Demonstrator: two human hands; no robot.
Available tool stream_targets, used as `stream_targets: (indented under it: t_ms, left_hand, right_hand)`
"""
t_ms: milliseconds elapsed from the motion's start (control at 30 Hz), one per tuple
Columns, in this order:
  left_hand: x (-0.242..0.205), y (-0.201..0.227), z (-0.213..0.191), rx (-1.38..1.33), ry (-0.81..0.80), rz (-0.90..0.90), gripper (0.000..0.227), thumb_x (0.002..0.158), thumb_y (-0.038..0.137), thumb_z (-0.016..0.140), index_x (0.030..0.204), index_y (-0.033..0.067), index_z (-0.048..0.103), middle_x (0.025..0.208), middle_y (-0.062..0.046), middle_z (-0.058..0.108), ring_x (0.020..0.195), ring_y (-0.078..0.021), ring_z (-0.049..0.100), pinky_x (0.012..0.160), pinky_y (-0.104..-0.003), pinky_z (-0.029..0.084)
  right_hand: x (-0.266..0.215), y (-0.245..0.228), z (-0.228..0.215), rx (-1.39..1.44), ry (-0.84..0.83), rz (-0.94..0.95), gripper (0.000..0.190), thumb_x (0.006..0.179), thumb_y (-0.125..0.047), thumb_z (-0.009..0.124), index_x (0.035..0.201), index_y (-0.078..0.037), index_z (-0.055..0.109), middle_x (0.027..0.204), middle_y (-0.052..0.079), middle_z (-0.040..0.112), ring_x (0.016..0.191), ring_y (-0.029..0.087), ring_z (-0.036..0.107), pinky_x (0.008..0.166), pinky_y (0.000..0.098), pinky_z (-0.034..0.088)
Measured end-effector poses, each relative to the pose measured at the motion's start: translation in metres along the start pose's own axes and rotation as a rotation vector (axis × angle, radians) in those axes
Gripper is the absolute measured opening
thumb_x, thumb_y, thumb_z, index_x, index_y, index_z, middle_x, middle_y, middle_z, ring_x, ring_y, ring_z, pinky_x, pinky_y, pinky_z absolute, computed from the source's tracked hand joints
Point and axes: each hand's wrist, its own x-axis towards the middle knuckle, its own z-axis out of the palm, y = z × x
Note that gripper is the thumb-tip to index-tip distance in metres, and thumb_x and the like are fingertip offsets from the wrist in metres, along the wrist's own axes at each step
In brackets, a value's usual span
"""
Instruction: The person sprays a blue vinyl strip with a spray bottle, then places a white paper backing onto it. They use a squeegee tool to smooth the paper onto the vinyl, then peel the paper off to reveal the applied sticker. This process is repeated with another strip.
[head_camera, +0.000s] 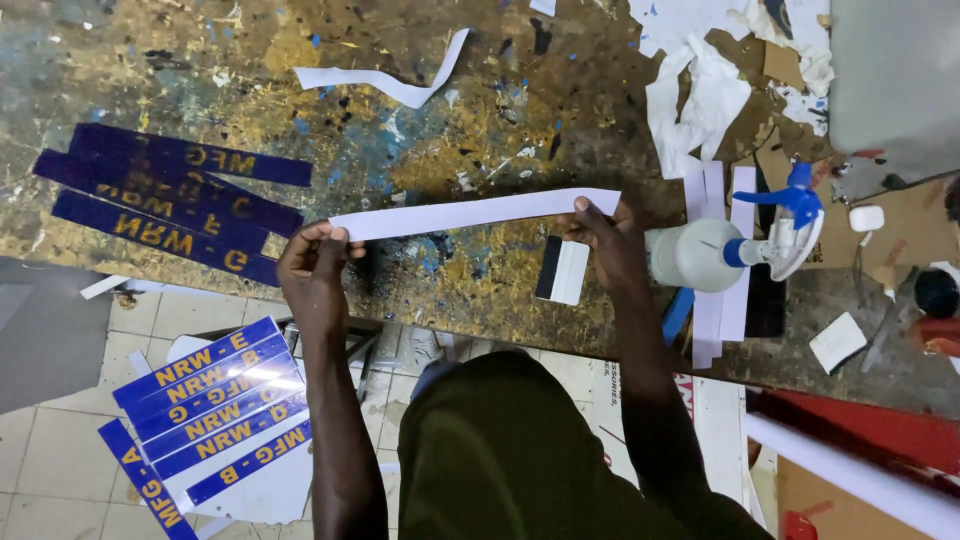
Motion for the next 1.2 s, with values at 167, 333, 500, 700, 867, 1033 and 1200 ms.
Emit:
stream_targets:
  t_ms: [167, 333, 500, 700, 867, 1033, 1200]
  left_hand:
    - [0.001, 0.008, 0.011, 0.084, -0.008, -0.011, 0.007, 0.109, -0.002, 0.077, 0.114, -0.0055, 0.074, 0.095, -0.016, 0.073, 0.085, -0.0243, 0.081, 0.077, -0.036, 0.075]
    - [0.004, 0.01, 0.015, 0.156, -0.017, -0.008, 0.006, 0.11, -0.002, 0.078, 0.112, -0.0058, 0.073, 0.092, -0.012, 0.069, 0.084, -0.0222, 0.079, 0.075, -0.033, 0.073]
    - [0.014, 0.003, 0.008, 0.249, -0.024, -0.018, 0.006, 0.109, -0.003, 0.079, 0.11, -0.0079, 0.076, 0.091, -0.011, 0.069, 0.081, -0.021, 0.079, 0.072, -0.033, 0.073]
    - [0.034, -0.018, -0.016, 0.38, -0.067, -0.074, 0.012, 0.107, 0.002, 0.086, 0.106, -0.0055, 0.077, 0.087, -0.009, 0.068, 0.08, -0.0201, 0.078, 0.071, -0.032, 0.071]
    - [0.046, -0.028, -0.028, 0.531, -0.093, -0.042, 0.014, 0.108, 0.007, 0.09, 0.104, -0.0016, 0.08, 0.085, -0.01, 0.071, 0.08, -0.0166, 0.072, 0.068, -0.035, 0.063]
    - [0.054, -0.046, -0.045, 0.596, -0.06, -0.054, 0.013, 0.107, 0.011, 0.09, 0.101, 0.0038, 0.082, 0.082, -0.008, 0.071, 0.083, -0.0146, 0.065, 0.073, -0.039, 0.057]
    - [0.06, -0.039, -0.041, 0.587, -0.18, -0.07, 0.014, 0.098, 0.015, 0.092, 0.103, 0.0037, 0.084, 0.086, -0.009, 0.075, 0.087, -0.0194, 0.07, 0.081, -0.039, 0.058]
  right_hand:
    - [0.003, -0.014, 0.007, -0.101, 0.08, -0.028, 0.057, 0.111, -0.032, 0.086, 0.154, -0.002, 0.063, 0.118, 0.014, 0.075, 0.094, 0.022, 0.079, 0.084, 0.0394, 0.076]
    - [0.008, -0.015, 0.012, -0.082, 0.115, -0.003, 0.038, 0.112, -0.033, 0.084, 0.135, -0.005, 0.071, 0.106, 0.007, 0.073, 0.092, 0.02, 0.078, 0.08, 0.0358, 0.076]
    - [0.019, 0.003, 0.012, -0.14, 0.175, 0.028, 0.03, 0.115, -0.033, 0.08, 0.119, -0.004, 0.075, 0.102, 0.009, 0.071, 0.096, 0.022, 0.08, 0.081, 0.0379, 0.073]
    - [0.022, -0.012, 0.033, -0.293, 0.147, -0.014, 0.03, 0.109, -0.028, 0.088, 0.115, -0.003, 0.073, 0.091, 0.008, 0.071, 0.087, 0.017, 0.076, 0.078, 0.0327, 0.07]
    - [0.026, 0.003, 0.02, -0.353, 0.129, 0.013, 0.03, 0.112, -0.032, 0.086, 0.117, -0.003, 0.078, 0.091, 0.013, 0.077, 0.085, 0.02, 0.079, 0.074, 0.0361, 0.072]
    - [0.027, 0.0, 0.015, -0.458, 0.049, 0.02, 0.035, 0.112, -0.033, 0.087, 0.121, 0.0, 0.079, 0.091, 0.015, 0.077, 0.086, 0.019, 0.077, 0.074, 0.038, 0.071]
    - [0.029, 0.008, 0.015, -0.39, 0.12, -0.026, 0.034, 0.11, -0.026, 0.092, 0.122, 0.003, 0.078, 0.094, 0.015, 0.077, 0.084, 0.02, 0.079, 0.072, 0.035, 0.072]
